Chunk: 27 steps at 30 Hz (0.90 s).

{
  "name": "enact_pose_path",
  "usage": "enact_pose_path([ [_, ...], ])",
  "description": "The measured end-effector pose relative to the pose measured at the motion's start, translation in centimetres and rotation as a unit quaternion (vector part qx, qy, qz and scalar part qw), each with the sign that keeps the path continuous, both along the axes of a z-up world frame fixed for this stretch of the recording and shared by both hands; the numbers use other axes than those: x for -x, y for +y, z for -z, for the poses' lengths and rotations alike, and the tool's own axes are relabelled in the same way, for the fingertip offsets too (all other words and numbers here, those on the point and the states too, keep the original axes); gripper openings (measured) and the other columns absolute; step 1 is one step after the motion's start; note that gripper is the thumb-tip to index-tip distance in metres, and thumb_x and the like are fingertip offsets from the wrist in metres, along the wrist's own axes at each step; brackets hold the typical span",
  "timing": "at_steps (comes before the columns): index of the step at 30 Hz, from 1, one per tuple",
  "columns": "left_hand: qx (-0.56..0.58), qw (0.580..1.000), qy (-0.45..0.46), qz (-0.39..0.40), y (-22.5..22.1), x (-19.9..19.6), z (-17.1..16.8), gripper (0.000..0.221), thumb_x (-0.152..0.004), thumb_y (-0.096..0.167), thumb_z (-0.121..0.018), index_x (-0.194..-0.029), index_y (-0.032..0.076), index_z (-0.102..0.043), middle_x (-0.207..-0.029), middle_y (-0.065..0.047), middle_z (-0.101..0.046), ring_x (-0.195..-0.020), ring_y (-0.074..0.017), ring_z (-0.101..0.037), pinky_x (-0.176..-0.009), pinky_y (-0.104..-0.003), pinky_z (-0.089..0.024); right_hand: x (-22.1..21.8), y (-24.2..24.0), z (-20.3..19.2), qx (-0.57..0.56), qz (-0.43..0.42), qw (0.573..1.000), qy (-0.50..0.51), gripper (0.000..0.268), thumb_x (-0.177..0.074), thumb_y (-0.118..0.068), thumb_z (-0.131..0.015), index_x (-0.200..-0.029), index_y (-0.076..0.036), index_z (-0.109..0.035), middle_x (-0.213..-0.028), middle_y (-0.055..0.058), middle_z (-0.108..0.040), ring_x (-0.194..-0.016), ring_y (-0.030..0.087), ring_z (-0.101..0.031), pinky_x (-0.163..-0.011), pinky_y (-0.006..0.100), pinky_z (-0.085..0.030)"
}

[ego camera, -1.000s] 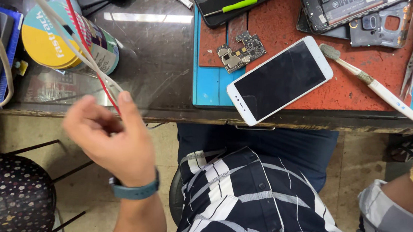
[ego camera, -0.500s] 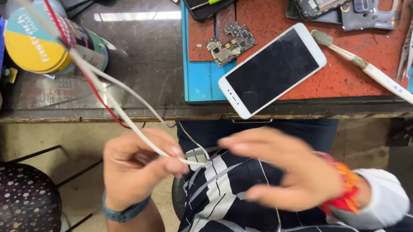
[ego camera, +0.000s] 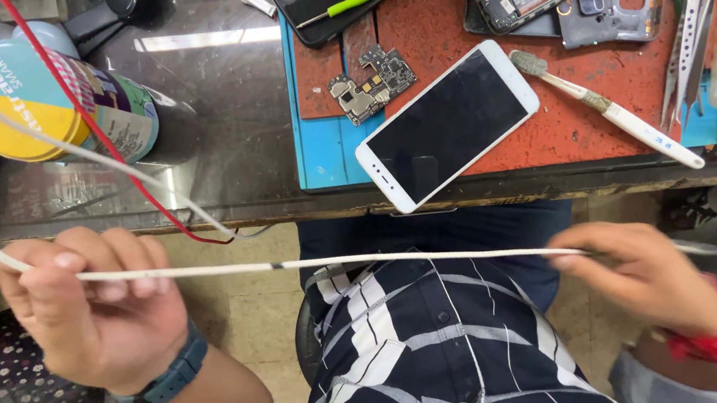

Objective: The person removes a phone from a decorative case, plugs in a charging cable to check for power, and then uses tweezers and their fingers to pry open the back cover and a side component of the device on a cluttered workbench.

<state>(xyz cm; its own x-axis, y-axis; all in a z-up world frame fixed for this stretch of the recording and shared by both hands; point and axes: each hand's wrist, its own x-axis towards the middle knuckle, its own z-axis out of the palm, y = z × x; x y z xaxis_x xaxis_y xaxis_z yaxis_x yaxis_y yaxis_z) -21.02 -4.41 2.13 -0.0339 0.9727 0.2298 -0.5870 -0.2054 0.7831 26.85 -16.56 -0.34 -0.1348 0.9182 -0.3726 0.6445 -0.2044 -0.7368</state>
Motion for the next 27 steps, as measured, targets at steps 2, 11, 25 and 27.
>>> enact_pose_path([
  [2,0.01,0.999,0.035,-0.033,0.0,0.1,0.2,0.022,-0.114,0.018,-0.066,-0.101,0.004,-0.056,-0.068,-0.008,-0.055,-0.053,-0.0165,-0.05,-0.054,-0.032,-0.041,-3.3,-2.1,0.5,0.037,0.042,0.998,-0.017,0.024,-0.086,-0.022,-0.07,-0.101,-0.004,-0.077,-0.092,0.007,-0.077,-0.085,0.02,-0.073,-0.075,0.032,-0.059],
  [11,0.062,0.98,0.071,-0.176,1.7,-1.5,0.8,0.02,-0.122,0.009,-0.06,-0.106,0.003,-0.049,-0.078,-0.006,-0.049,-0.059,-0.0141,-0.043,-0.058,-0.03,-0.035,-20.6,-14.2,9.4,-0.004,0.181,0.974,0.138,0.022,-0.097,-0.022,-0.063,-0.111,-0.008,-0.072,-0.102,0.01,-0.076,-0.091,0.021,-0.073,-0.087,0.036,-0.058],
  [25,-0.229,0.776,0.587,-0.024,1.5,-16.6,-5.5,0.049,-0.1,0.023,-0.077,-0.141,0.008,-0.055,-0.143,-0.012,-0.057,-0.131,-0.0331,-0.056,-0.115,-0.043,-0.042,1.3,0.5,-2.2,-0.122,0.061,0.88,0.456,0.019,-0.103,-0.012,-0.062,-0.108,0.005,-0.071,-0.107,0.016,-0.069,-0.101,0.029,-0.07,-0.09,0.045,-0.056],
  [27,-0.239,0.741,0.628,0.011,2.0,-19.0,-5.1,0.067,-0.096,0.033,-0.079,-0.149,0.006,-0.048,-0.149,-0.017,-0.052,-0.14,-0.0389,-0.049,-0.121,-0.05,-0.036,2.6,1.1,-2.9,-0.099,0.088,0.908,0.398,0.02,-0.103,-0.011,-0.059,-0.108,0.006,-0.069,-0.107,0.016,-0.069,-0.1,0.027,-0.07,-0.088,0.04,-0.057],
])
